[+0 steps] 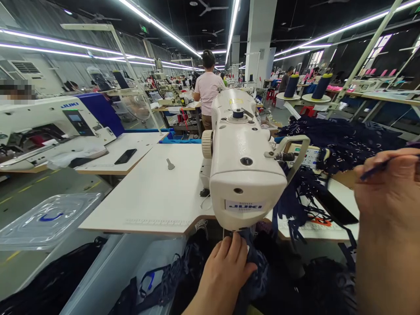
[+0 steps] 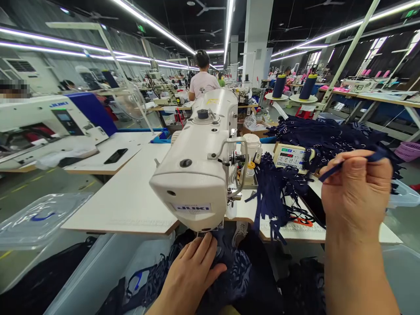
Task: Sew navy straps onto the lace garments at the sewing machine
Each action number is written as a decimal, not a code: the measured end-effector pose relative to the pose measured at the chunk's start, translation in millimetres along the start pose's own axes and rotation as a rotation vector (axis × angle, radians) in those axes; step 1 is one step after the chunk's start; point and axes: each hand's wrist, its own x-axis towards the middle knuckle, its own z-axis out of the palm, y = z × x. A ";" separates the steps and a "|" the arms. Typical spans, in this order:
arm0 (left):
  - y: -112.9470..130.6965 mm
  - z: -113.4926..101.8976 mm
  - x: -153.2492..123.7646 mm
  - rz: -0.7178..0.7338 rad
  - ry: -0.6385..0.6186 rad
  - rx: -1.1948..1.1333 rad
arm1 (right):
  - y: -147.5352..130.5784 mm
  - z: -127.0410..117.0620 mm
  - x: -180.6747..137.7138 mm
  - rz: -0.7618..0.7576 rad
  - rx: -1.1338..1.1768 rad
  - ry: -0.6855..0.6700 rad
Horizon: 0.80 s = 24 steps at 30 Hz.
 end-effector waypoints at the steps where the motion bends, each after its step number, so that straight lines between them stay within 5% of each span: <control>1: 0.3 -0.8 1.0 -0.005 0.008 -0.003 | -9.3 4.1 -4.2 0.014 -0.016 -0.020; 4: 3.8 0.2 3.8 -0.027 0.035 0.000 | -11.7 11.9 -35.9 0.234 -0.013 -0.119; 11: -3.2 -7.3 -7.9 0.046 -0.019 -0.209 | 43.0 3.1 -139.0 0.776 -0.154 -0.353; 16: -18.2 -8.2 -21.0 0.070 0.006 -0.400 | 64.2 10.2 -172.8 0.722 -0.398 -0.598; 20: -19.1 -5.4 -22.9 0.056 0.080 -0.433 | 75.1 16.2 -182.7 0.617 -0.521 -0.613; 24: -19.0 -11.2 -19.3 0.109 -0.005 -0.367 | 81.3 21.5 -192.4 0.648 -0.517 -0.621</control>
